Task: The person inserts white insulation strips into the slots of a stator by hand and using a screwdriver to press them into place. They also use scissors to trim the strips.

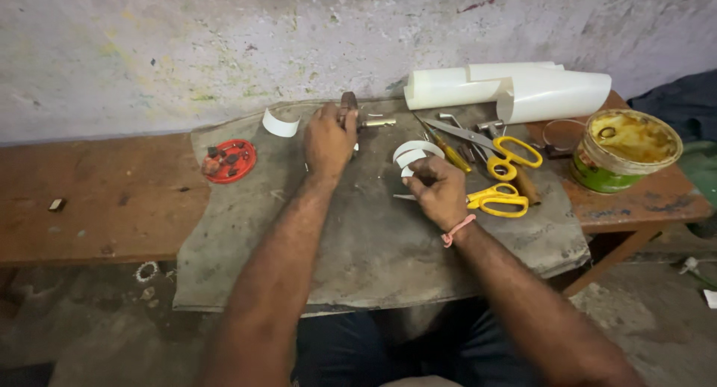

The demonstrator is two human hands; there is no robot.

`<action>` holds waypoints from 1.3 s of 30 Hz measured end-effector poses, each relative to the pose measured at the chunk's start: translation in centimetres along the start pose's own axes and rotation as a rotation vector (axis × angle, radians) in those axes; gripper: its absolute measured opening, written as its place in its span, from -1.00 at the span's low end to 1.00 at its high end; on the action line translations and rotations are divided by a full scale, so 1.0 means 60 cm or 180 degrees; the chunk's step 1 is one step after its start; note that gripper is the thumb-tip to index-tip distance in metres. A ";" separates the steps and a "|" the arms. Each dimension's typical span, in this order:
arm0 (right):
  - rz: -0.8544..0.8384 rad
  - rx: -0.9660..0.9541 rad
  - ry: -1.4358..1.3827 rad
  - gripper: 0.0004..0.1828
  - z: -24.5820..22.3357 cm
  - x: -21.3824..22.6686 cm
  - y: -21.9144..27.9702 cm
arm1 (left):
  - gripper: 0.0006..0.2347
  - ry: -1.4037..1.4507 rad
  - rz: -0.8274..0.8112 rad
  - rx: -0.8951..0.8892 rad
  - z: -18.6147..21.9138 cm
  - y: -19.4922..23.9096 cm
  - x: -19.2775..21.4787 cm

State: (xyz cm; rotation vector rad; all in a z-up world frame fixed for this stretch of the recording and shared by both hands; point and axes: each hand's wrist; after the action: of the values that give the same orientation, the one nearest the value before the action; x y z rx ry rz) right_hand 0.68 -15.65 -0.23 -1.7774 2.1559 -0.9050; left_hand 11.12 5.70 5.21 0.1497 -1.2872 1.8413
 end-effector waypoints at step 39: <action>-0.0955 -0.0175 -0.1647 -0.90 0.062 -0.121 -0.216 | -0.77 0.2377 -0.0173 -0.0430 -0.057 0.018 -0.028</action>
State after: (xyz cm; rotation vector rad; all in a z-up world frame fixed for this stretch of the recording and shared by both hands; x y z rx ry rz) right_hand 15.03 -11.13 2.63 -2.1102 1.6323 -0.3722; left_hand 12.64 7.37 1.99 -0.5260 -0.8522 1.5273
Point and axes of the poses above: each hand's wrist, its own y-axis away from the middle knuckle, its own x-axis out of the back of the hand, z = x × y, and after that the axes turned 2 degrees about x, right-handed
